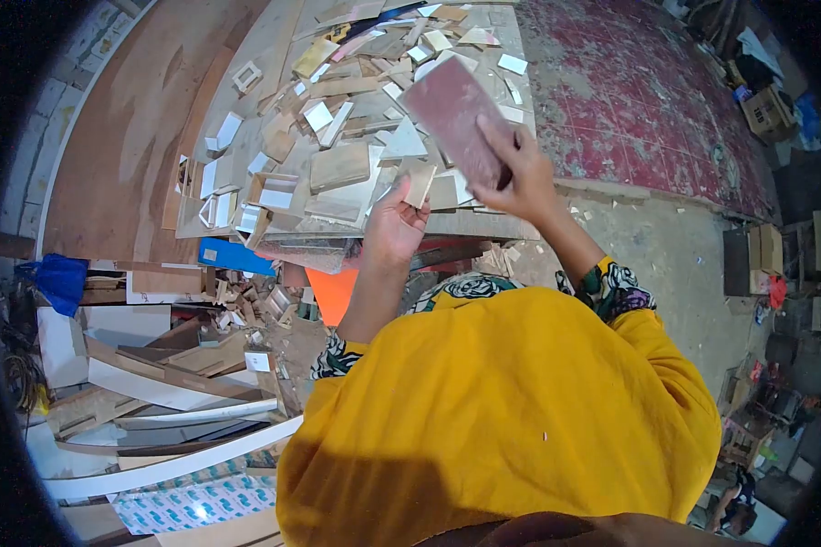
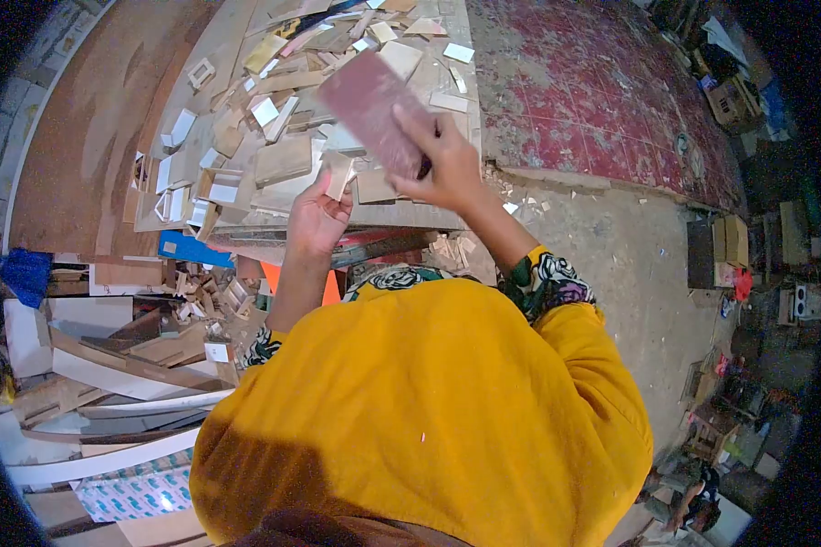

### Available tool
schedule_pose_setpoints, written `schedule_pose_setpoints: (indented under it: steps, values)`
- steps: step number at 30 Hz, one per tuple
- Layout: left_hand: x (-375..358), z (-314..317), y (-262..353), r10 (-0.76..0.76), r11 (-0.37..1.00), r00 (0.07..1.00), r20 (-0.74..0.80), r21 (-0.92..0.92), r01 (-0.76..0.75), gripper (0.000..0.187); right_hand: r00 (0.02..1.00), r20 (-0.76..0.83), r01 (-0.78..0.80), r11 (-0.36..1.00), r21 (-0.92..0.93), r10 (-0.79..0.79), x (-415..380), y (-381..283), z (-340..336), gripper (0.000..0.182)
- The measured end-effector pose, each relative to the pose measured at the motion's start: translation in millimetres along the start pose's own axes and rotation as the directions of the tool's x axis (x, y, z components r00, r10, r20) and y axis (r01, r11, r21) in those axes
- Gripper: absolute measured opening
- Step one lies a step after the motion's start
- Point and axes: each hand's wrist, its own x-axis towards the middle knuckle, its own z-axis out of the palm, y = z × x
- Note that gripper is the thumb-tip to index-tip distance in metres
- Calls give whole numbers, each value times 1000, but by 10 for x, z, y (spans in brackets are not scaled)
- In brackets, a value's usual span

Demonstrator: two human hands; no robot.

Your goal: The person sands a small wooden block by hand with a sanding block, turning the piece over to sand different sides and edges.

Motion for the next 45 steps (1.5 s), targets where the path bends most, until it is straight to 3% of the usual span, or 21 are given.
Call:
schedule_pose_setpoints:
  steps: [2, 3, 4, 7, 8, 10, 11, 15, 17, 18, 20, 21, 22, 24, 28, 30, 31, 34, 38, 40, 45]
  values:
    - [-161, 185, -5, 4, 997, 999, -47, -70, -7, 27, 950, 55, 296, 944, 145, -306, -142, -122, 39, 83]
    - [-210, 250, -9, 1, 990, 996, -88, -138, -13, 27, 923, 167, 334, 938, 95, -346, -209, -148, 54, 81]
    - [-157, 151, -13, -9, 991, 996, -89, -135, -3, 27, 927, 168, 325, 941, 92, -336, -238, -119, 90, 81]
    - [104, -376, -23, -62, 997, 998, 2, 34, 62, 22, 988, 144, -54, 998, 28, 50, -257, 158, 200, 79]
    - [154, -493, -27, -69, 997, 998, -4, 36, 69, 22, 987, 147, -62, 998, 29, 57, -268, 323, 228, 79]
    - [245, -662, -14, 34, 989, 993, -113, 149, -16, 23, 957, 57, -287, 956, 55, 284, -349, 654, 286, 80]
    - [457, -967, -13, -26, 989, 990, -136, 138, 45, 28, 956, 57, -291, 955, 54, 288, -431, 779, 330, 80]
    - [674, -987, -88, -143, 976, 964, -226, 128, 175, 31, 926, -29, -363, 906, 216, 378, -842, 991, 502, 78]
    - [872, -985, -204, -29, 958, 941, -338, 260, 123, 29, 926, -69, -344, 904, 254, 372, -1031, 1040, 575, 81]
    - [1002, -1068, -217, -39, 956, 944, -329, 264, 132, 29, 922, -79, -349, 904, 246, 378, -1086, 949, 509, 81]
    - [1260, -1230, -217, -149, 759, 985, -81, 630, 167, 32, 868, -15, -482, 850, 210, 496, -1190, 618, 315, 81]
    - [1270, -1176, -229, -143, 741, 986, -83, 652, 162, 30, 856, -16, -516, 855, 48, 517, -1272, 637, 276, 82]
    - [1288, -1122, -231, -156, 737, 985, -75, 655, 167, 30, 851, -27, -523, 851, 40, 525, -1341, 648, 253, 82]
    - [1329, -1046, -240, -75, 437, 986, -152, 883, 169, 21, 857, -111, -499, 864, 64, 503, -1462, 633, 213, 83]
    - [1351, -945, -342, 7, 482, 991, -134, 869, 114, 18, 764, -119, -627, 773, 100, 635, -1690, 542, 188, 84]
    - [1392, -938, -346, -5, 374, 997, -81, 924, 77, 30, 745, -136, -621, 754, 216, 652, -1794, 501, 265, 81]
    - [1437, -1016, -385, 86, 232, 990, 115, 964, -132, 41, 738, -141, -628, 748, 216, 660, -1825, 438, 295, 81]
    - [1515, -1129, -463, 115, 323, 981, 156, 928, -185, 49, 683, -113, -656, 674, 340, 722, -1850, 243, 365, 77]
    - [1562, -1171, -501, 181, 275, 970, 165, 938, -211, 53, 731, -53, -601, 678, 422, 681, -1845, 309, 471, 74]
    - [1399, -996, -350, 106, 40, 930, 352, 933, -358, 55, 733, 49, -619, 635, 462, 679, -1777, 409, 509, 75]
    - [1271, -884, -240, 97, -141, 930, 356, 930, -341, 61, 802, 193, -582, 667, 466, 565, -1335, 731, 669, 75]
